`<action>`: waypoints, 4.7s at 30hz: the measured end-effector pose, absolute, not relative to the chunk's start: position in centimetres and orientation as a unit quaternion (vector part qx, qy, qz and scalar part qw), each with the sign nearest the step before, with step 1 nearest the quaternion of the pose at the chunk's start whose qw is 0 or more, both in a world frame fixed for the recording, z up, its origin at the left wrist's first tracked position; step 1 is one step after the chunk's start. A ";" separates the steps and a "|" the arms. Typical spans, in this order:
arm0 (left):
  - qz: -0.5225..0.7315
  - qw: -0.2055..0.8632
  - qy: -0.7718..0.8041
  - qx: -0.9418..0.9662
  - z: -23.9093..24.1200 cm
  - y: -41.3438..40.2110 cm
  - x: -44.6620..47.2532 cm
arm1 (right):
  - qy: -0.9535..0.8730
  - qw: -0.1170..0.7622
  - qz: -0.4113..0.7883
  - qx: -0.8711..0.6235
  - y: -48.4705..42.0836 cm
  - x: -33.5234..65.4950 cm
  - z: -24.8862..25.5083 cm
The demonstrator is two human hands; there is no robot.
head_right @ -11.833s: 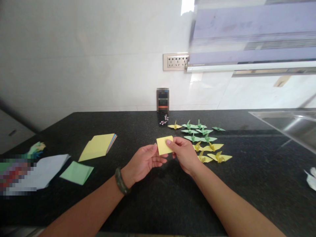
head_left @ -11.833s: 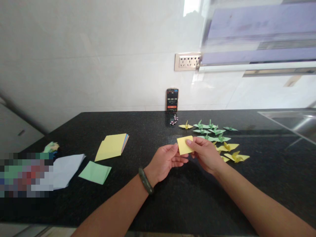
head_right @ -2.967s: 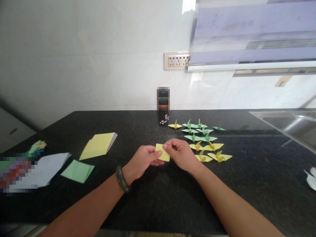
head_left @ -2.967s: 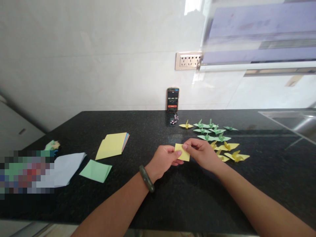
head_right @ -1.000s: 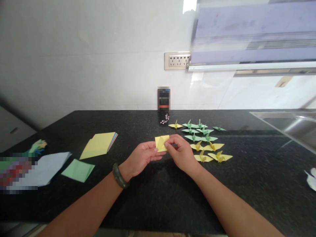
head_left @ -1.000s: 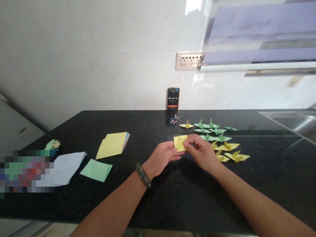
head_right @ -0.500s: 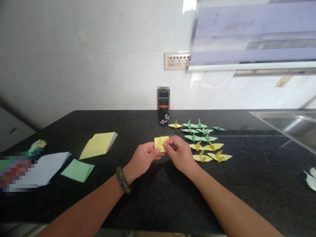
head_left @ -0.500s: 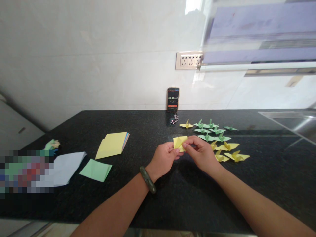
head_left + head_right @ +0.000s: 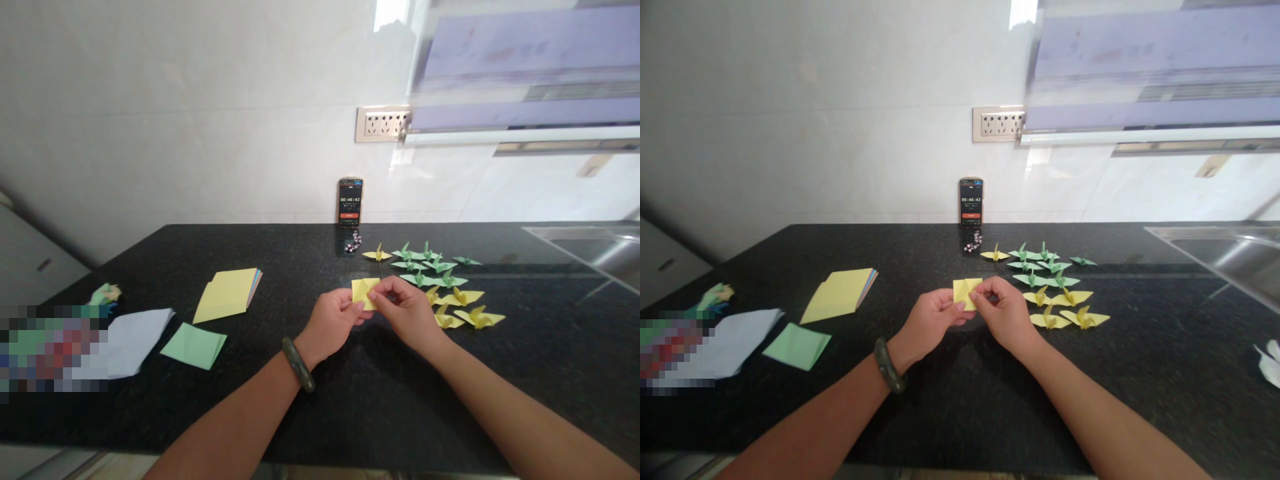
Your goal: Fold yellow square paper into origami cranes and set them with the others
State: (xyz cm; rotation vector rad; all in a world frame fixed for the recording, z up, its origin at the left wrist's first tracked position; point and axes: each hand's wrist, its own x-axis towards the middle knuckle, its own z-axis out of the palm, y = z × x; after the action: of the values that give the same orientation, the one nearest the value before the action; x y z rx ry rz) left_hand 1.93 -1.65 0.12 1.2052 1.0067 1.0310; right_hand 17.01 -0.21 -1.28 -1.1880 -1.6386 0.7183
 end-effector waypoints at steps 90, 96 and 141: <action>0.363 0.604 0.439 0.557 0.4 -1.3 1.0 | -0.606 0.417 0.446 -0.510 -0.1 17.6 0.5; 0.366 0.486 0.479 0.634 0.1 -1.5 1.0 | -0.610 0.418 0.455 -0.497 -0.7 17.0 0.7; 0.361 0.755 0.344 0.427 0.5 -1.2 0.6 | -0.711 0.442 0.313 -0.449 0.4 17.9 -0.6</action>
State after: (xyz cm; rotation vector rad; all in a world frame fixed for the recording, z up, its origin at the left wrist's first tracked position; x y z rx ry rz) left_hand 0.65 -1.20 0.45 0.9307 0.7497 0.7871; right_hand 17.91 0.38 -0.64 -1.1151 -1.7631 0.7762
